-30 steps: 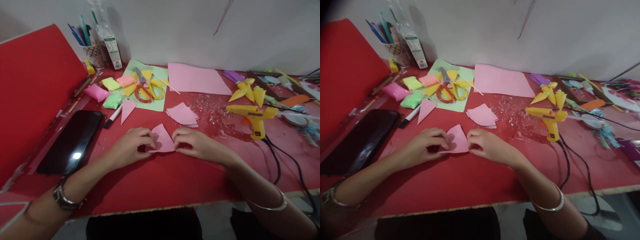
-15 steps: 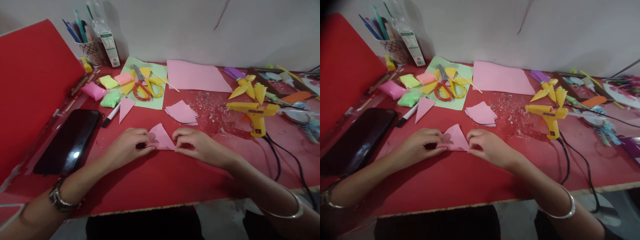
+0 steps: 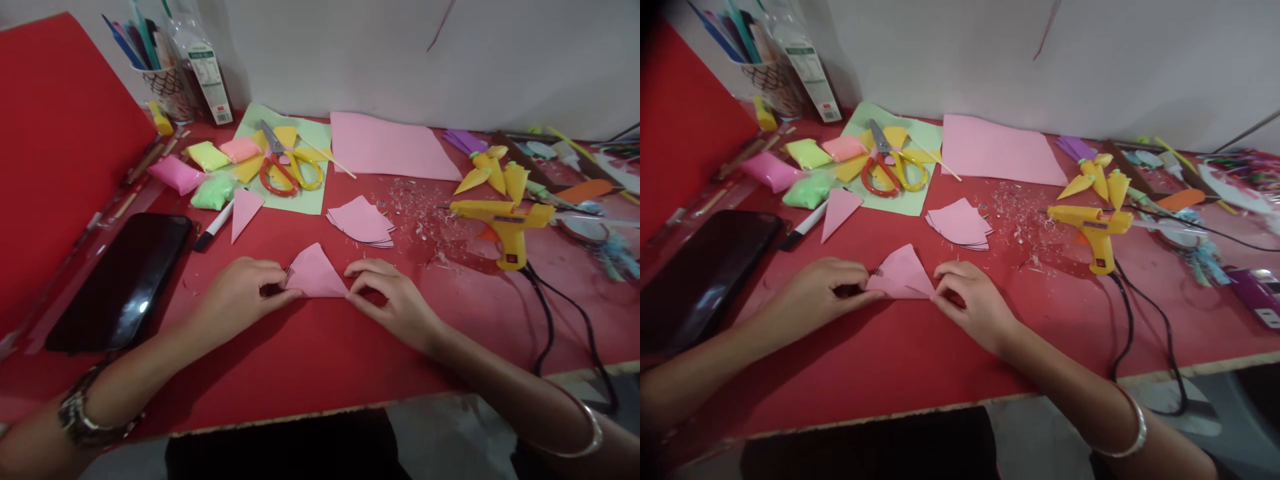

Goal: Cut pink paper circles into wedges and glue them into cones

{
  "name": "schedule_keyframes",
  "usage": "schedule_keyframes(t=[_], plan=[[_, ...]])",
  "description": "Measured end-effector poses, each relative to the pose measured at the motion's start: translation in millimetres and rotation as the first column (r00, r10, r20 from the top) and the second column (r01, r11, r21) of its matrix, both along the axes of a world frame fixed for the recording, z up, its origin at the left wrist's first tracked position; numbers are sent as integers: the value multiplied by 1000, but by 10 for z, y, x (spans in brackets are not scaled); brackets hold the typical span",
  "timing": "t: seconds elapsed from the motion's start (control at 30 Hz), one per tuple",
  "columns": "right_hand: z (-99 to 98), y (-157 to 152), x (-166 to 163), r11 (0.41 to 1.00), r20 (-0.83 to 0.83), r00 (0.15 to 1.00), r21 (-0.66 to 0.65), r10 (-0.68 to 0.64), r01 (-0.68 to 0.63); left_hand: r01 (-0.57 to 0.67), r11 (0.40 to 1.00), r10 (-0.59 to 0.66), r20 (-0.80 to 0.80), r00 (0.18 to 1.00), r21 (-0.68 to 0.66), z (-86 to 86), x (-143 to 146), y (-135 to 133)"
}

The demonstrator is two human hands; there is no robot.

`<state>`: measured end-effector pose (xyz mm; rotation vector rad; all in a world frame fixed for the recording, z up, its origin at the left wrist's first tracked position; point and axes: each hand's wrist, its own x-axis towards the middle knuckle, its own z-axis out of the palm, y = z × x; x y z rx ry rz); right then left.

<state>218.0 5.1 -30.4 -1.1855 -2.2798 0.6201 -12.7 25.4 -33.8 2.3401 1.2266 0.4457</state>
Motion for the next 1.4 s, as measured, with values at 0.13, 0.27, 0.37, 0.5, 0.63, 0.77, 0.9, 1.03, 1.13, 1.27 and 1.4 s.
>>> schedule_keyframes(t=[0.13, 0.27, 0.37, 0.5, 0.63, 0.77, 0.9, 1.03, 1.13, 1.27, 1.4], plan=[[-6, -2, -8, 1000, 18, 1000, 18, -20, 19, -55, 997, 57, -35, 998, 58, -14, 32, -36], [-19, -9, -21, 997, 38, 999, 75, -25, 22, -88, 993, 93, -70, 993, 72, 1, 70, -48], [-31, -17, -35, 994, 44, 998, 105, -37, 33, -96, 993, 101, -75, 992, 65, 6, 82, -47], [-41, -15, -57, 993, 48, 998, 112, -45, 39, -112, 992, 116, -62, 991, 62, -3, 81, -50], [-43, 8, -70, 994, 55, 998, 105, -31, 25, -138, 986, 145, -66, 987, 95, -21, 86, -66], [-44, 21, -66, 996, 64, 998, 86, -21, 15, -175, 980, 182, -76, 980, 98, -38, 100, -78], [-48, 20, -62, 997, 70, 997, 70, -28, 23, -178, 976, 192, -106, 976, 121, -36, 108, -88], [-59, 28, -72, 997, 73, 997, 68, -34, 30, -148, 977, 171, -148, 974, 153, -16, 107, -90], [-71, 31, -86, 996, 80, 996, 86, -38, 31, -133, 978, 162, -174, 971, 163, -13, 94, -83], [-76, 17, -102, 992, 105, 994, 120, -41, 28, -125, 985, 138, -102, 985, 122, -38, 59, -78], [-68, -5, -104, 991, 127, 991, 127, -51, 35, -127, 989, 128, -1, 992, 81, -58, 35, -71]])
